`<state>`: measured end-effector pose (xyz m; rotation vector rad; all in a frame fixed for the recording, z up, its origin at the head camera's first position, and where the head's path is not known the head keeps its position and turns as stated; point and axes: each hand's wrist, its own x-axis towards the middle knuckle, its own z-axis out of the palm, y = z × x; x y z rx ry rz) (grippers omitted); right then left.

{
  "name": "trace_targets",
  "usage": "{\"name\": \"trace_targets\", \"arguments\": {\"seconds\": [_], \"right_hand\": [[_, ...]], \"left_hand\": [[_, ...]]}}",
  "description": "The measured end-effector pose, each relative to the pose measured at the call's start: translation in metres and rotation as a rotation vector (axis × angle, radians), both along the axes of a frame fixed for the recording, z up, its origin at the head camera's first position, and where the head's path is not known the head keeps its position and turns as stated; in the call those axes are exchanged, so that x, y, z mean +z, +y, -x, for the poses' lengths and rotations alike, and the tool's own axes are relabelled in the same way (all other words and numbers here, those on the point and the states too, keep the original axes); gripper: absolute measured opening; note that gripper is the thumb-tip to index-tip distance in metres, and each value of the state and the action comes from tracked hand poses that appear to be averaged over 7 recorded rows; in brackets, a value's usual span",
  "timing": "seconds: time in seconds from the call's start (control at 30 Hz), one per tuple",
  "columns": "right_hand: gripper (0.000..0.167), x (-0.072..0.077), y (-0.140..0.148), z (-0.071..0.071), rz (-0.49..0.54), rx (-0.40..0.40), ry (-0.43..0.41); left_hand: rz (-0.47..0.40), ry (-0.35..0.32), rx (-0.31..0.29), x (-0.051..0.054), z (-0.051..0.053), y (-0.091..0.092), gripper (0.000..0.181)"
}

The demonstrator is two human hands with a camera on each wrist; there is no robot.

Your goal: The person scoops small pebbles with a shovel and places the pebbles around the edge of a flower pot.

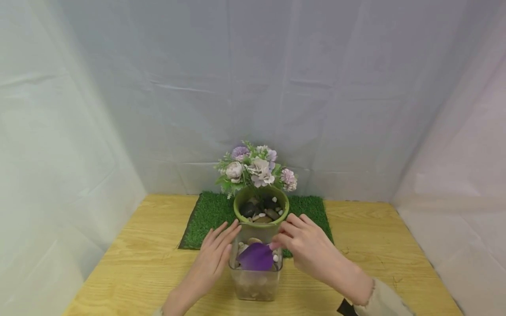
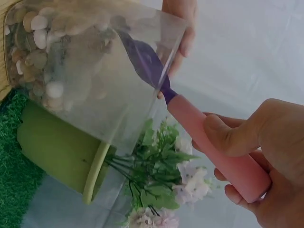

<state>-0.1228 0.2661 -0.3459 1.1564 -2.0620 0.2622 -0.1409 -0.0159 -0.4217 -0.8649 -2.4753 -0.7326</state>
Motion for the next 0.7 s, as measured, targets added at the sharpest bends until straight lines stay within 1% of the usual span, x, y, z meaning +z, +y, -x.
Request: {"name": "trace_targets", "arguments": {"seconds": [0.13, 0.2, 0.27, 0.37, 0.43, 0.53, 0.7], "right_hand": [[0.005, -0.001, -0.007, -0.007, -0.05, -0.039, 0.003], [0.008, -0.001, -0.009, -0.01, -0.071, -0.084, -0.029], [0.01, -0.001, -0.009, -0.012, -0.077, -0.123, -0.122], [0.009, -0.003, -0.009, -0.011, -0.082, -0.183, -0.262], [0.009, -0.005, -0.009, -0.008, -0.077, -0.191, -0.322], [0.008, -0.007, -0.008, -0.003, -0.071, -0.194, -0.319], [0.014, -0.009, -0.009, 0.002, -0.125, -0.209, -0.249]], "left_hand": [[0.002, 0.001, 0.004, 0.001, 0.0, 0.0, 0.044], [0.003, -0.001, 0.006, 0.001, 0.0, 0.0, 0.044], [0.0, -0.007, 0.007, 0.001, 0.0, 0.0, 0.044], [-0.008, -0.016, 0.013, 0.001, 0.0, 0.001, 0.044], [-0.011, -0.017, 0.015, 0.001, 0.0, 0.001, 0.044], [-0.006, -0.007, 0.013, 0.001, 0.0, 0.001, 0.044], [-0.002, -0.003, 0.004, 0.002, -0.001, 0.001, 0.044]]}}
